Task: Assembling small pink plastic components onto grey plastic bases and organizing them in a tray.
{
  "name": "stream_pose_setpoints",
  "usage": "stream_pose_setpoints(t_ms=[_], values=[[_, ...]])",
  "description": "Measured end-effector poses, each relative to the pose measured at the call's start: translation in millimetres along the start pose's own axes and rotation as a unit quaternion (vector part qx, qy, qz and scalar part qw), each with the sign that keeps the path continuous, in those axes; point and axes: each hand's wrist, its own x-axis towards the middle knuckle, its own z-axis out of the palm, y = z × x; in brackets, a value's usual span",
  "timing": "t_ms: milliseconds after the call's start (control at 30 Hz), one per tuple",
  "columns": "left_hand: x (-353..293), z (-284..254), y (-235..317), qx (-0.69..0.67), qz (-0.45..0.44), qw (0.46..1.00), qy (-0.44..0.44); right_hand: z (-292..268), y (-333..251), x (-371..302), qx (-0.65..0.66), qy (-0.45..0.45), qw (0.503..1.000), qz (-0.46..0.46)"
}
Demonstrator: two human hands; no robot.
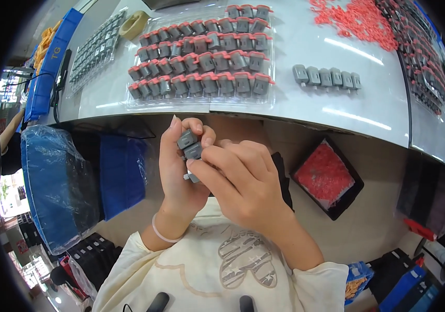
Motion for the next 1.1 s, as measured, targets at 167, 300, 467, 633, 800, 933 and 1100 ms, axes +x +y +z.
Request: stream_pose_setpoints(t_ms=[167, 300, 467, 633, 800, 933, 1100], values=[[4.5, 5.6, -7.0, -0.047, -0.025, 0.998, -0.017, -2.3, 1.4, -8.6, -0.009, 0.019, 1.000, -0.007], [6.4, 4.3, -11.1, -0.054, -0.020, 0.998, 0.000, 0.0, 5.4, -13.1, -0.052, 0.033, 0.998, -0.025], [5.0, 8.5, -7.6, -0.040, -0.061, 0.997, 0.039, -0.9, 9.4, -8.6, 0.023, 0.059, 0.997, -0.032], [2.8, 4.3, -3.7, -0.082, -0.103, 0.991, 0.009, -6.2, 10.1, -10.1, 0.044, 0.049, 0.996, -0.068], [1.1, -1.1, -4.0, -0.147, -0.141, 0.979, -0.028, -6.2, 10.8, -17.8, 0.004, 0.068, 0.994, -0.081], [-1.6, -0.4, -4.8, -0.169, -0.148, 0.974, -0.023, -17.0, 5.4, -20.0, -0.071, 0.021, 0.994, -0.081], [-3.0, 1.7, -2.5, -0.180, -0.149, 0.971, -0.040, -19.7, 6.9, -25.1, -0.074, 0.015, 0.995, -0.070]])
